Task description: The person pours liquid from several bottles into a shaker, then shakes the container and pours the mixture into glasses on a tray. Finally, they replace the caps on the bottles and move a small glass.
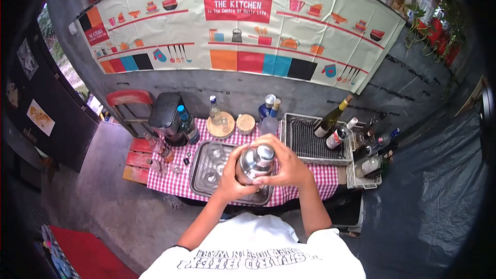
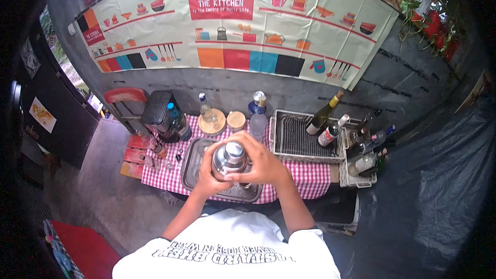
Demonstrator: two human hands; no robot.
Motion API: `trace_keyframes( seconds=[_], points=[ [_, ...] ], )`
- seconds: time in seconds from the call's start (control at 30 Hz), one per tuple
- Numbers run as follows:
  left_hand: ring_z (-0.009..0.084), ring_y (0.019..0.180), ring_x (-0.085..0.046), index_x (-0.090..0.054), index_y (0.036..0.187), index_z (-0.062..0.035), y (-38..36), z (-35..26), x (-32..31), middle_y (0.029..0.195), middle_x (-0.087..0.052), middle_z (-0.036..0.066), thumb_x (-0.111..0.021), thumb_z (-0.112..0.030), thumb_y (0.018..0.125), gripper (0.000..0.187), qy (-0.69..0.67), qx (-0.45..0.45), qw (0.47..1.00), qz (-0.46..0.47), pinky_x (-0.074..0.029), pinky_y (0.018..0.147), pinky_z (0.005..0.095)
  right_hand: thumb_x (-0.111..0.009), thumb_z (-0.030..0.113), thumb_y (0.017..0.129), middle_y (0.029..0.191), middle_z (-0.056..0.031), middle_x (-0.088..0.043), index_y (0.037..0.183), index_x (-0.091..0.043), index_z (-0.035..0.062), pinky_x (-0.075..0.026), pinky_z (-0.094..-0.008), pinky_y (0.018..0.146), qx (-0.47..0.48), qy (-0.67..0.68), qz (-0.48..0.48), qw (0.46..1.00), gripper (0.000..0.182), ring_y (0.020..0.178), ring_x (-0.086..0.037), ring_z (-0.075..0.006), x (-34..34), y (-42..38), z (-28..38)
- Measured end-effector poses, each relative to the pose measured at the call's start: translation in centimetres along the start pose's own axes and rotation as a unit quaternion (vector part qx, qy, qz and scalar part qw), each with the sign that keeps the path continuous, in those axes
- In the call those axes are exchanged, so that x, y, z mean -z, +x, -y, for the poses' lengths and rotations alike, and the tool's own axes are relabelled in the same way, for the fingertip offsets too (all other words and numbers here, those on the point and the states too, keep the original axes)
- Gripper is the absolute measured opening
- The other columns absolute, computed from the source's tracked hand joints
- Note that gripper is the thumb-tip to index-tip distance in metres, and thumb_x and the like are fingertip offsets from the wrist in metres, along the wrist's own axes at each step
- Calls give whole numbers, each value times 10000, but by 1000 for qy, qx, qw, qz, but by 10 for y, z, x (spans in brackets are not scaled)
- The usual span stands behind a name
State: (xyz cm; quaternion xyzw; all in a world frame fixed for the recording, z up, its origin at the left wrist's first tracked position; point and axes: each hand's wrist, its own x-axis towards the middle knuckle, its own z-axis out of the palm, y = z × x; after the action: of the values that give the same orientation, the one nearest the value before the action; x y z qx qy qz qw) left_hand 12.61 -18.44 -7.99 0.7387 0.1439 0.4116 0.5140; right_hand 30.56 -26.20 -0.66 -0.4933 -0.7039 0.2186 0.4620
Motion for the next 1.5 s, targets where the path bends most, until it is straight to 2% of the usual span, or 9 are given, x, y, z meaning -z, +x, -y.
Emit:
trace_keyframes(
  seconds=[0.27, 0.5, 0.63, 0.7, 0.87, 0.97, 1.2, 1.37, 1.5],
  points=[
    [259, 1308, -464, -336, 1449, -21, -4, -1, -2, 1362, -476, 154, -906, -152, 562, 1062, -59, 12, 997, 39, -364, 1097, 399, -833, 304, 679, 1180, -150, -559, 1268, -528, 10, -453, -384, 984, -6, 26, 51, 998, 726, 1132, -577, -296, 9, -5, 1],
    [272, 1269, -522, -385, 1437, -19, 1, -1, 4, 1346, -526, 166, -873, -169, 605, 976, -40, 15, 999, 24, -399, 1078, 402, -840, 288, 666, 1167, -113, -562, 1261, -538, 16, -445, -361, 981, -31, 39, 50, 998, 720, 1120, -577, -244, 2, 4, 4],
    [289, 1239, -550, -427, 1410, -14, 5, 5, 14, 1330, -544, 175, -869, -164, 592, 942, -32, 31, 999, 1, -429, 1053, 406, -822, 291, 696, 1161, -104, -553, 1272, -523, 15, -446, -356, 972, -83, 23, 11, 996, 705, 1121, -569, -230, -16, 12, 2],
    [319, 1195, -577, -448, 1386, -8, 8, 9, 22, 1293, -560, 187, -866, -162, 582, 919, 30, -2, 999, -21, -457, 1013, 415, -818, 291, 699, 1164, -104, -546, 1273, -522, 13, -448, -355, 970, -111, 34, -20, 993, 703, 1126, -564, -231, -26, 18, 0],
    [311, 1175, -584, -441, 1373, -1, 13, 17, 46, 1269, -567, 179, -863, -146, 588, 903, 89, -14, 995, -50, -450, 1007, 415, -812, 247, 709, 1244, -116, -534, 1320, -478, 9, -429, -361, 1022, -173, 39, -64, 982, 736, 1180, -543, -228, -54, 41, 2],
    [320, 1142, -598, -454, 1357, 0, 22, 23, 67, 1237, -583, 178, -881, -176, 589, 896, 94, -29, 993, -65, -459, 989, 419, -819, 303, 744, 1196, -128, -558, 1303, -472, 10, -472, -368, 966, -151, 39, -115, 981, 721, 1125, -593, -248, -78, 58, 0],
    [395, 1087, -603, -450, 1358, 13, 34, 25, 110, 1200, -587, 212, -877, -164, 555, 927, 129, -50, 986, -95, -498, 919, 473, -808, 209, 738, 1193, -122, -549, 1295, -452, 12, -450, -365, 981, -188, 17, -157, 969, 690, 1128, -557, -219, -116, 97, 10],
    [394, 1082, -607, -452, 1347, 17, 38, 40, 133, 1201, -585, 217, -883, -173, 555, 921, 131, -55, 985, -94, -501, 912, 461, -809, 223, 751, 1188, -143, -548, 1284, -454, 3, -458, -366, 969, -204, -32, -253, 945, 678, 1114, -561, -229, -154, 114, -2],
    [381, 1080, -619, -462, 1324, 12, 42, 48, 158, 1187, -593, 210, -885, -178, 567, 888, 129, -77, 986, -71, -506, 905, 443, -810, 216, 747, 1173, -135, -546, 1278, -463, 3, -459, -361, 956, -200, -49, -275, 939, 669, 1095, -558, -224, -172, 132, 10]
  ],
)
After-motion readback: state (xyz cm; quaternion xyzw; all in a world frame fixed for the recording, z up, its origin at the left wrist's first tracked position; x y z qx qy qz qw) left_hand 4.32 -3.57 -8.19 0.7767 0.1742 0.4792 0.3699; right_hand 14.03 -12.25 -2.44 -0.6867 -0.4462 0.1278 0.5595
